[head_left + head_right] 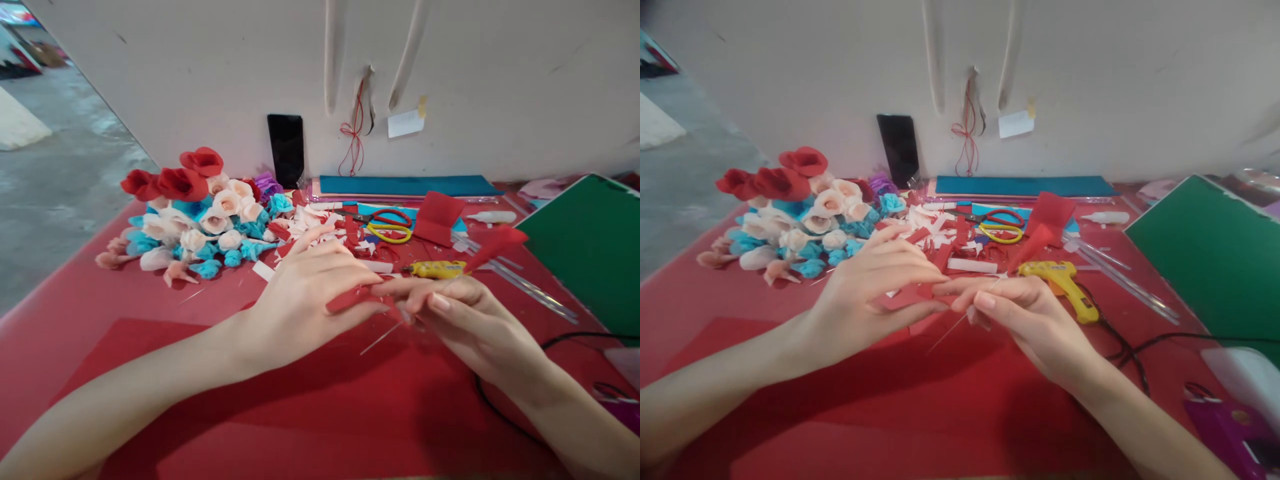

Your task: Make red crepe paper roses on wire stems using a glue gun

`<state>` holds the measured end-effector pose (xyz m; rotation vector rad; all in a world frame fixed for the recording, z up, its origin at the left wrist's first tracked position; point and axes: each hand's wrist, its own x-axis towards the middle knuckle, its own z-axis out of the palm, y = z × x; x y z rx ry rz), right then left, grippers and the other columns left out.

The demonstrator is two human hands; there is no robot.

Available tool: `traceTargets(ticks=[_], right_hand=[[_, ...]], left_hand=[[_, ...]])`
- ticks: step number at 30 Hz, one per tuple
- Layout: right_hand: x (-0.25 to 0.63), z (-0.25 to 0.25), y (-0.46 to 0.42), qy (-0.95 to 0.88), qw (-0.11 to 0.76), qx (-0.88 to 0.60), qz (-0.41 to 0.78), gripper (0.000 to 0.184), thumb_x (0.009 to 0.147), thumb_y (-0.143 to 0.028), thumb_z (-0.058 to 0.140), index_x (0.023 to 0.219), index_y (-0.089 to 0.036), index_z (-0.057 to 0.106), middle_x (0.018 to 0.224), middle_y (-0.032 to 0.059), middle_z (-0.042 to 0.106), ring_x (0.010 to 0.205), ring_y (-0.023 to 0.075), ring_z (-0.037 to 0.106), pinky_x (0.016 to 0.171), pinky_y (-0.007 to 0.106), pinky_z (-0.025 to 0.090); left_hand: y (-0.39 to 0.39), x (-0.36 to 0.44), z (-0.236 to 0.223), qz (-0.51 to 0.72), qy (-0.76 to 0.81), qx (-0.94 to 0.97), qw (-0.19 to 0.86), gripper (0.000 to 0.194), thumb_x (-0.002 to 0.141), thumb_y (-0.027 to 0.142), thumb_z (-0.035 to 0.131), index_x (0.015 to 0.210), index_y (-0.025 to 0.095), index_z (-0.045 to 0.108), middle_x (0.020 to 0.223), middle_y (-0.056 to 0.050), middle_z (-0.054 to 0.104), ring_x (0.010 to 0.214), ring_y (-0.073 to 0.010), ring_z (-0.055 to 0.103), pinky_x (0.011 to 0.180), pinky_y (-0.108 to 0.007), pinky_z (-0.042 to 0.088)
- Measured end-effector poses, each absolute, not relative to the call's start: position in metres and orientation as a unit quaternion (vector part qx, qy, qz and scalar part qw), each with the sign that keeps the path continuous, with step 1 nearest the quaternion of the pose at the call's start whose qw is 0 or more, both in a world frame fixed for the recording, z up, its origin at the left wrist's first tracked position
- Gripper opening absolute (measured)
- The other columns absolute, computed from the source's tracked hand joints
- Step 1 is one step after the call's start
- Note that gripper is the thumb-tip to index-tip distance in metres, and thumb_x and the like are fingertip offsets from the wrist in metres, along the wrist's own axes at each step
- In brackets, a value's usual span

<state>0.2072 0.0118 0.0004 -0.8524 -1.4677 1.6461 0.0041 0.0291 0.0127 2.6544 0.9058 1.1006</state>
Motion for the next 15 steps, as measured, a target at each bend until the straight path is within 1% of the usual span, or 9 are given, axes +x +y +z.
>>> traceTargets(ticks=[2, 4, 8, 10, 12, 14, 15], right_hand=[[0.2069, -0.0016, 0.0105, -0.569, 0.373, -0.331, 0.654, 0.018, 0.086, -0.026, 0.054, 0.079, -0.026, 0.071, 0.092, 0.0005, 0.066, 0.077, 0.0099, 0.054, 0.067, 0.020, 0.041], [0.2068, -0.0033, 0.0096, -0.561, 0.370, -0.322, 0.667, 0.017, 0.085, -0.027, 0.054, 0.078, -0.025, 0.070, 0.082, 0.0001, 0.064, 0.074, 0.0094, 0.051, 0.069, 0.020, 0.039], [0.2059, -0.0032, 0.0079, -0.536, 0.366, -0.294, 0.701, 0.019, 0.084, -0.032, 0.054, 0.076, -0.023, 0.068, 0.076, 0.0008, 0.060, 0.065, 0.0092, 0.046, 0.062, 0.021, 0.038], [0.2049, -0.0017, 0.0074, -0.517, 0.365, -0.287, 0.719, 0.020, 0.086, -0.031, 0.052, 0.077, -0.023, 0.068, 0.072, 0.0009, 0.058, 0.063, 0.0095, 0.046, 0.058, 0.021, 0.038], [0.2034, -0.0004, 0.0077, -0.497, 0.365, -0.283, 0.735, 0.022, 0.088, -0.030, 0.048, 0.079, -0.024, 0.067, 0.070, 0.0007, 0.056, 0.060, 0.0090, 0.046, 0.056, 0.021, 0.037], [0.2015, -0.0002, 0.0085, -0.480, 0.365, -0.279, 0.747, 0.025, 0.090, -0.031, 0.043, 0.084, -0.024, 0.067, 0.072, 0.0016, 0.057, 0.060, 0.0091, 0.047, 0.053, 0.021, 0.037], [0.2007, -0.0005, 0.0089, -0.472, 0.364, -0.276, 0.754, 0.026, 0.091, -0.031, 0.041, 0.087, -0.024, 0.067, 0.073, 0.0022, 0.057, 0.060, 0.0094, 0.047, 0.052, 0.020, 0.037]], left_hand=[[0.0270, 0.0037, 0.0124, 0.379, 0.293, 0.878, 0.028, 0.012, 0.080, 0.026, 0.061, 0.086, 0.015, 0.061, 0.078, 0.000, 0.069, 0.074, -0.0112, 0.059, 0.083, -0.030, 0.042], [0.0258, 0.0026, 0.0114, 0.384, 0.282, 0.879, -0.008, 0.012, 0.080, 0.025, 0.061, 0.087, 0.016, 0.062, 0.081, 0.000, 0.070, 0.074, -0.0113, 0.059, 0.085, -0.032, 0.041], [0.0272, 0.0010, 0.0100, 0.391, 0.256, 0.880, -0.077, 0.005, 0.078, 0.020, 0.063, 0.083, 0.019, 0.064, 0.084, 0.003, 0.071, 0.073, -0.0123, 0.059, 0.088, -0.038, 0.040], [0.0296, 0.0010, 0.0108, 0.395, 0.262, 0.879, -0.050, 0.004, 0.079, 0.017, 0.062, 0.081, 0.020, 0.065, 0.082, 0.003, 0.072, 0.072, -0.0121, 0.059, 0.087, -0.038, 0.041], [0.0324, 0.0010, 0.0124, 0.404, 0.279, 0.871, 0.018, 0.005, 0.079, 0.015, 0.061, 0.077, 0.018, 0.065, 0.076, 0.003, 0.071, 0.070, -0.0107, 0.059, 0.083, -0.034, 0.044], [0.0348, 0.0007, 0.0139, 0.417, 0.292, 0.858, 0.072, 0.007, 0.078, 0.014, 0.062, 0.074, 0.018, 0.065, 0.072, 0.003, 0.071, 0.068, -0.0095, 0.059, 0.080, -0.031, 0.045], [0.0356, 0.0005, 0.0142, 0.422, 0.295, 0.853, 0.083, 0.007, 0.077, 0.014, 0.064, 0.072, 0.018, 0.066, 0.072, 0.003, 0.070, 0.068, -0.0094, 0.059, 0.079, -0.031, 0.044]])
